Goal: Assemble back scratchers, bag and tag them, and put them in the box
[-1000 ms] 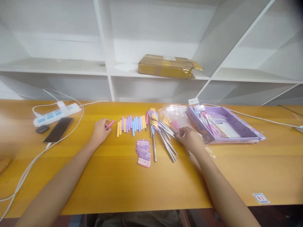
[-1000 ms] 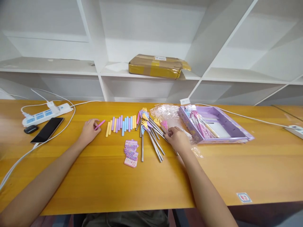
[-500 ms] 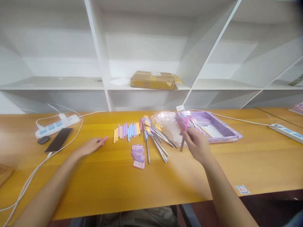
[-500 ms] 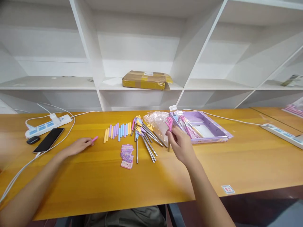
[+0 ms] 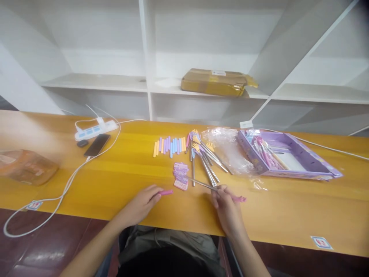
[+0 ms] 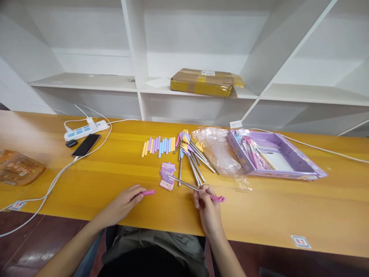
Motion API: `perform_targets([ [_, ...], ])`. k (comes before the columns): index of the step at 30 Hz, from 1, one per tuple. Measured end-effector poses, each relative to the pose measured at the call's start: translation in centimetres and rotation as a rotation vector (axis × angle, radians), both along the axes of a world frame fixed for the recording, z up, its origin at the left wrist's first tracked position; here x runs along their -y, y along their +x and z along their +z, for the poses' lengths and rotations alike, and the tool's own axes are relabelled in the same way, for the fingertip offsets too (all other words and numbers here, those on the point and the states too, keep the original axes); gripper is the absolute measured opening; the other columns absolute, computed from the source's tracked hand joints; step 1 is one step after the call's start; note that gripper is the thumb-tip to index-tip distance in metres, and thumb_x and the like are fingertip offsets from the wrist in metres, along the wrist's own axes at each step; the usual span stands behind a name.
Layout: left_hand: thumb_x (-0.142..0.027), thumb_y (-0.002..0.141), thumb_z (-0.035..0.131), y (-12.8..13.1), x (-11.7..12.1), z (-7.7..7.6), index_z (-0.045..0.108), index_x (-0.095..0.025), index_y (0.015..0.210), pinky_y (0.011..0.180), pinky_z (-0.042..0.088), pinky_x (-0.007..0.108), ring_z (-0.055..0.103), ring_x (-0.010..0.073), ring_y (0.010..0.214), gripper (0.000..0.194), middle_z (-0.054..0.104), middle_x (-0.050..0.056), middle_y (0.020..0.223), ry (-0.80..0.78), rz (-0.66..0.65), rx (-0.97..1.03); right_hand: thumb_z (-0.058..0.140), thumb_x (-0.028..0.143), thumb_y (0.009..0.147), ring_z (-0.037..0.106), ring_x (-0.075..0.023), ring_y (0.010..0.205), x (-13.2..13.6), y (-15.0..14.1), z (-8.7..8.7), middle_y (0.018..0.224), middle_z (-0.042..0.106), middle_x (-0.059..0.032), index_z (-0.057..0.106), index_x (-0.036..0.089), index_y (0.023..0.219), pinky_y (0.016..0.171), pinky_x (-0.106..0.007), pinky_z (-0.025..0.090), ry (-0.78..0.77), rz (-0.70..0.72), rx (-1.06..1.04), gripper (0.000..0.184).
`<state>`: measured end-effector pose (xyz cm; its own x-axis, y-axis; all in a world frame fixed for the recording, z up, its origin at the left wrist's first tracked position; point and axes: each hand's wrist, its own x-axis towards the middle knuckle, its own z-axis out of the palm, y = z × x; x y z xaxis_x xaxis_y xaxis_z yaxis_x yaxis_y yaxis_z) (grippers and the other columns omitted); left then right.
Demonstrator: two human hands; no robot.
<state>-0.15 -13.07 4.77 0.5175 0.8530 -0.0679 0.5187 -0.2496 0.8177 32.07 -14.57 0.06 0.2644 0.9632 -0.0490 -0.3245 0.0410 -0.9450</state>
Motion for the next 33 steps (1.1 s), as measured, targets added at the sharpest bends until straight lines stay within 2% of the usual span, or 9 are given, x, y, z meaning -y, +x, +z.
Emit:
perform_targets([
  [2,-0.050,0.117,0.038,-0.1,-0.1,-0.7,0.068,-0.034,0.148,0.102,0.049,0.035,0.066,0.0228,0.112,0.046,0.071,0.006,0.118,-0.001,0.024,0.028,0.071,0.039,0.092,0.043,-0.0103,0.053,-0.1,0.0,-0.1,0.073,0.058,0.0035,0.045,0.024,0.084,0.057,-0.026,0.036,-0.007,0.015,0.007,0.031],
  [6,-0.050,0.116,0.040,0.0,0.3,-1.6,0.070,-0.033,0.147,0.098,0.049,0.035,0.066,0.0235,0.107,0.046,0.071,0.006,0.113,0.019,0.109,0.041,0.066,0.044,0.094,0.043,-0.0127,0.053,0.1,-0.3,0.0,0.068,0.052,0.0054,0.039,0.026,0.085,0.057,-0.027,0.036,0.019,0.077,0.043,0.033],
  [12,-0.049,0.117,0.036,0.4,0.7,-1.6,0.071,-0.036,0.147,0.093,0.050,0.035,0.065,0.0227,0.098,0.048,0.071,0.006,0.107,0.022,0.051,0.010,0.061,0.052,0.102,0.041,-0.0134,0.053,1.2,-1.1,-0.1,0.067,0.048,0.0049,0.038,0.026,0.082,0.054,-0.027,0.034,-0.012,0.121,0.048,0.041],
  [17,-0.048,0.116,0.039,0.6,0.6,-1.9,0.073,-0.033,0.143,0.089,0.052,0.036,0.066,0.0244,0.098,0.046,0.073,0.008,0.107,0.047,0.143,-0.022,0.062,0.049,0.105,0.047,-0.0139,0.056,1.9,-1.0,-0.3,0.068,0.055,0.0035,0.054,0.026,0.088,0.058,-0.028,0.040,-0.050,0.137,0.076,0.030],
  [20,-0.046,0.116,0.040,0.6,0.5,-2.4,0.073,-0.034,0.141,0.088,0.053,0.034,0.068,0.0233,0.097,0.043,0.074,0.006,0.107,0.056,0.164,-0.026,0.064,0.053,0.103,0.044,-0.0128,0.052,1.7,-0.7,-0.4,0.064,0.054,0.0038,0.059,0.024,0.090,0.053,-0.027,0.035,-0.068,0.115,0.047,0.032],
  [25,-0.043,0.115,0.045,0.4,0.5,-3.1,0.074,-0.029,0.130,0.086,0.052,0.033,0.069,0.0229,0.095,0.036,0.075,0.006,0.106,0.096,0.180,-0.050,0.066,0.053,0.102,0.041,-0.0122,0.049,1.2,-0.5,-0.5,0.057,0.050,0.0054,0.062,0.024,0.091,0.051,-0.026,0.031,-0.143,0.098,0.090,0.032],
  [33,-0.040,0.115,0.045,0.3,0.5,-2.8,0.072,-0.027,0.127,0.084,0.051,0.033,0.067,0.0217,0.092,0.033,0.072,0.006,0.102,0.099,0.081,-0.069,0.065,0.045,0.100,0.035,-0.0123,0.048,1.2,-0.5,-0.1,0.053,0.045,0.0052,0.061,0.024,0.082,0.050,-0.028,0.026,-0.152,0.113,-0.003,0.029],
])
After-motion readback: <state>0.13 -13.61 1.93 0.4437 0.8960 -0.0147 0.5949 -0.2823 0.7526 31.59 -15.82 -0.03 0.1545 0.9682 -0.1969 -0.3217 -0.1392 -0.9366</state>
